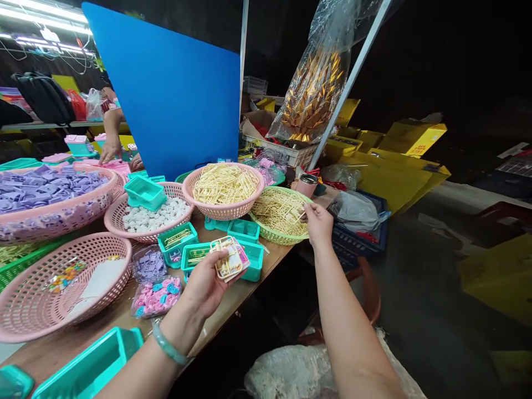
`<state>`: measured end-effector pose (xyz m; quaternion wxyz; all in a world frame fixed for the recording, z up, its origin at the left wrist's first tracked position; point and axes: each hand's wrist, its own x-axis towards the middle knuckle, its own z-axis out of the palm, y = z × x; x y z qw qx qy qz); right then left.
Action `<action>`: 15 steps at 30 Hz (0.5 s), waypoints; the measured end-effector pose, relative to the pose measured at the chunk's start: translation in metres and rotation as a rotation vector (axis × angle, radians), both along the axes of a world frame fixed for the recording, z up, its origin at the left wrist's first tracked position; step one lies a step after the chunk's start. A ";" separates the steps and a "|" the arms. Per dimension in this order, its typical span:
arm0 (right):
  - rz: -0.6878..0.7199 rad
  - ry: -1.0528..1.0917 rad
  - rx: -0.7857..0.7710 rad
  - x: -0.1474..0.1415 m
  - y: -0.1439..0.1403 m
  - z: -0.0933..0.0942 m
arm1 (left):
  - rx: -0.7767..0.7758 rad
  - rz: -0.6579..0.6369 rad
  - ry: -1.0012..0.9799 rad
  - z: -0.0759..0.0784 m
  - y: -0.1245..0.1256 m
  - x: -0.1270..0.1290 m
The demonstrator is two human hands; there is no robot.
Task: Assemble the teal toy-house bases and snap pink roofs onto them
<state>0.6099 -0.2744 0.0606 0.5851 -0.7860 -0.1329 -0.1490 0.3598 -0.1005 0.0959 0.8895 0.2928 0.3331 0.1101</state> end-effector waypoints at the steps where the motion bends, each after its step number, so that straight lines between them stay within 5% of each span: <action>1: 0.042 0.025 0.051 -0.010 0.002 0.004 | -0.003 -0.002 0.001 0.001 0.000 -0.002; 5: 0.358 0.149 0.168 -0.083 0.030 0.020 | -0.059 -0.005 -0.007 0.005 0.002 -0.018; 9: 0.751 0.219 0.168 -0.165 0.088 0.024 | -0.117 0.033 -0.143 0.013 0.013 -0.049; 15: 0.766 -0.165 0.038 -0.251 0.177 0.016 | 0.228 0.294 -0.205 0.009 0.042 -0.112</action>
